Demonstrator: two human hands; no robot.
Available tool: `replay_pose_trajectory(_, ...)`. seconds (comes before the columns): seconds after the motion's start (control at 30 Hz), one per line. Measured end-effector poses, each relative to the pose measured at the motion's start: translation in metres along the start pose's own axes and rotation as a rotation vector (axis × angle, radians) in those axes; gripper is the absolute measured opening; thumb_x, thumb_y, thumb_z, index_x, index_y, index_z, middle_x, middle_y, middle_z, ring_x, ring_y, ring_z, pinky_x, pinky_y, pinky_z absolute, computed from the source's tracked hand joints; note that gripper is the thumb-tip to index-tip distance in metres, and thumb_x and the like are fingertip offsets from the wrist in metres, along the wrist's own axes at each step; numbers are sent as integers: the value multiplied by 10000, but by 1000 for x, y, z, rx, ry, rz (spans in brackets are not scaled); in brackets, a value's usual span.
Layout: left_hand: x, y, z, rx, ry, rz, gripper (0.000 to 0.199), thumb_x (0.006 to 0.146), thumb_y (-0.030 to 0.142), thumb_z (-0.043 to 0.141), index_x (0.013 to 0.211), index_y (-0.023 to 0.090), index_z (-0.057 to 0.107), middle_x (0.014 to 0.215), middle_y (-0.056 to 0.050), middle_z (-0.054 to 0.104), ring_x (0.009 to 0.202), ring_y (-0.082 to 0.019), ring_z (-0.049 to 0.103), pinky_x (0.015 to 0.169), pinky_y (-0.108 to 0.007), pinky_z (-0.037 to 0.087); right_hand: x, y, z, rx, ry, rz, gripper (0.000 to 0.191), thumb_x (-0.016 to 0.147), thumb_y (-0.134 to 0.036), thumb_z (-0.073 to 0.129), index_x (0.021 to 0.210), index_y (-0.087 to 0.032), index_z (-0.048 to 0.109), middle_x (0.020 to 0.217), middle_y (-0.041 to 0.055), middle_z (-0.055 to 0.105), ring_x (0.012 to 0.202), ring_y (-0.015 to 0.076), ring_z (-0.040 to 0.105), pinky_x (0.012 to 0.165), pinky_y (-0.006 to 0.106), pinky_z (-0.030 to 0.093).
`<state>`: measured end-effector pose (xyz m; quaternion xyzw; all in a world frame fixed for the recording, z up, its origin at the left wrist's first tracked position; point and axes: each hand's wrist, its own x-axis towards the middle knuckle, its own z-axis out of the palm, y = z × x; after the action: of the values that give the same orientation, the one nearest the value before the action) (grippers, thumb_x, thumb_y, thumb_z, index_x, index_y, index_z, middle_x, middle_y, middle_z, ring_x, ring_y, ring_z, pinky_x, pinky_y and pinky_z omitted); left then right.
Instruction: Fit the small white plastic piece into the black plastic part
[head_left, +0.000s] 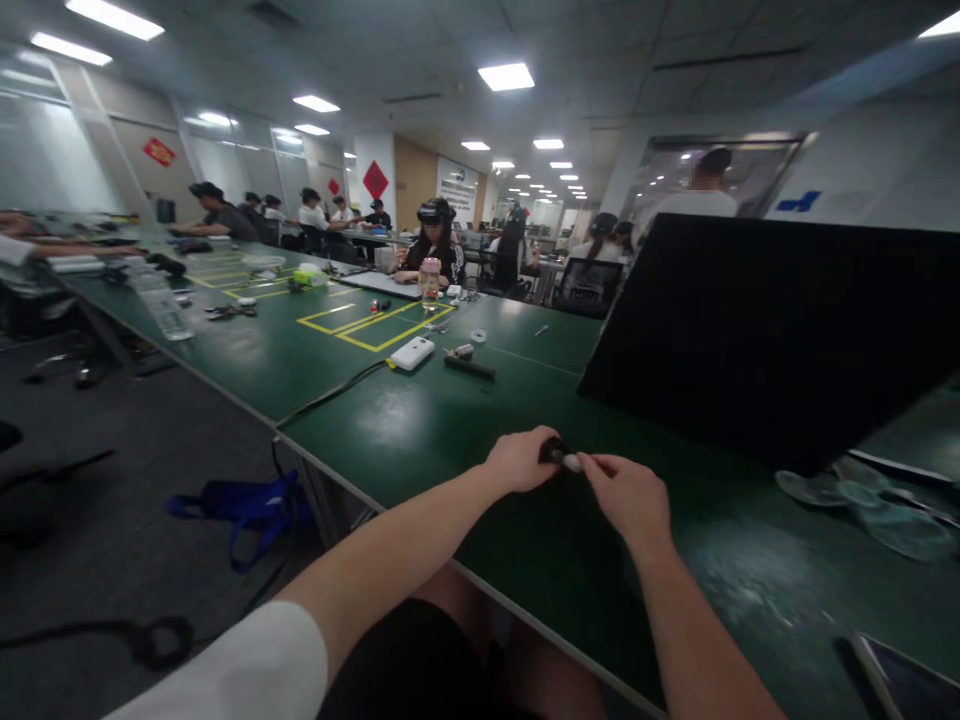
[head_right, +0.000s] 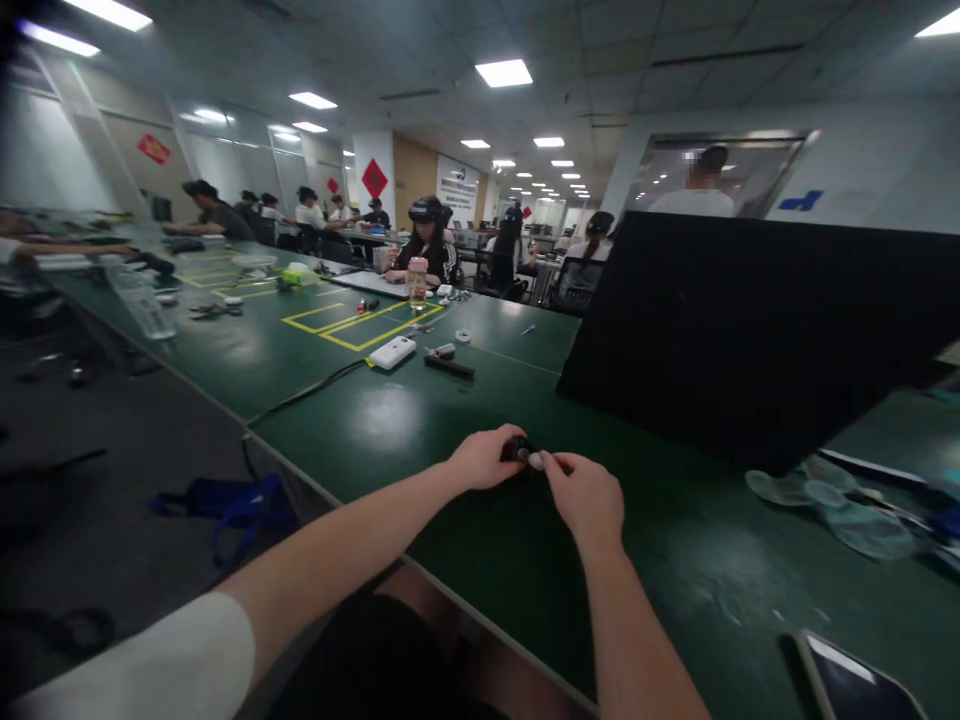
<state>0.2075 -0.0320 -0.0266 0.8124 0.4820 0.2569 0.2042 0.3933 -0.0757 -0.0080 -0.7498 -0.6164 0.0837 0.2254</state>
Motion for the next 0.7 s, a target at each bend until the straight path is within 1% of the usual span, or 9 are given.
replay_pose_trajectory(0.1,1,-2,0,-21,14,11,510,840,396,655,1319,266,536,1153,-100,715,1022,-290,689,869,-392,535,5,1,0,12,-63,63,505,864,-658,508,953,-222,745,733,78,711,608,233,621,520,329,433)
replay_pose_trajectory(0.2,0,-4,-1,-61,44,-16,517,818,385,679,1302,251,558,1150,-107,707,1016,-283,684,852,-376,541,4,-1,-4,66,-71,97,616,856,-749,435,882,-208,728,744,103,711,631,239,623,542,333,441)
replay_pose_trajectory(0.3,-1,-13,-7,-109,90,-34,505,786,372,707,1257,229,595,1206,-117,669,1066,-270,658,896,-355,534,1,0,-7,123,-34,145,687,890,-762,329,859,-197,717,820,122,730,679,243,638,581,342,451)
replay_pose_trajectory(0.37,-4,-26,-18,-124,124,-59,506,769,354,714,1240,213,599,1225,-120,650,1079,-264,648,920,-357,530,2,4,-8,164,-12,159,708,902,-759,294,874,-191,715,878,126,740,712,245,648,596,344,453)
replay_pose_trajectory(0.43,-11,-45,-35,-105,184,-98,517,762,327,708,1246,205,576,1218,-115,644,1074,-260,643,935,-374,526,2,8,-6,197,-15,151,718,903,-763,285,889,-186,713,897,126,742,722,244,651,596,342,451)
replay_pose_trajectory(0.47,-16,-57,-45,-73,233,-118,511,769,313,696,1251,206,562,1212,-108,641,1067,-254,642,942,-382,521,2,10,-5,209,-25,145,722,902,-767,285,893,-186,713,895,125,742,723,242,651,596,340,450)
replay_pose_trajectory(0.57,-33,-95,-83,116,332,-118,501,775,251,665,1260,214,543,1238,-103,612,1086,-254,623,954,-393,503,3,12,0,233,-70,125,723,905,-769,284,900,-187,713,890,121,739,741,236,654,608,331,449)
replay_pose_trajectory(0.63,-44,-119,-109,265,319,-78,493,772,221,653,1256,224,560,1261,-103,595,1091,-263,611,961,-409,492,4,12,3,249,-92,109,721,906,-769,286,905,-187,712,883,117,735,756,233,656,614,325,446)
replay_pose_trajectory(0.7,-53,-139,-131,425,267,29,501,762,199,655,1257,227,585,1285,-107,584,1161,-288,568,1040,-451,433,6,12,5,261,-105,100,719,906,-771,290,916,-188,711,874,112,731,763,231,657,618,323,446)
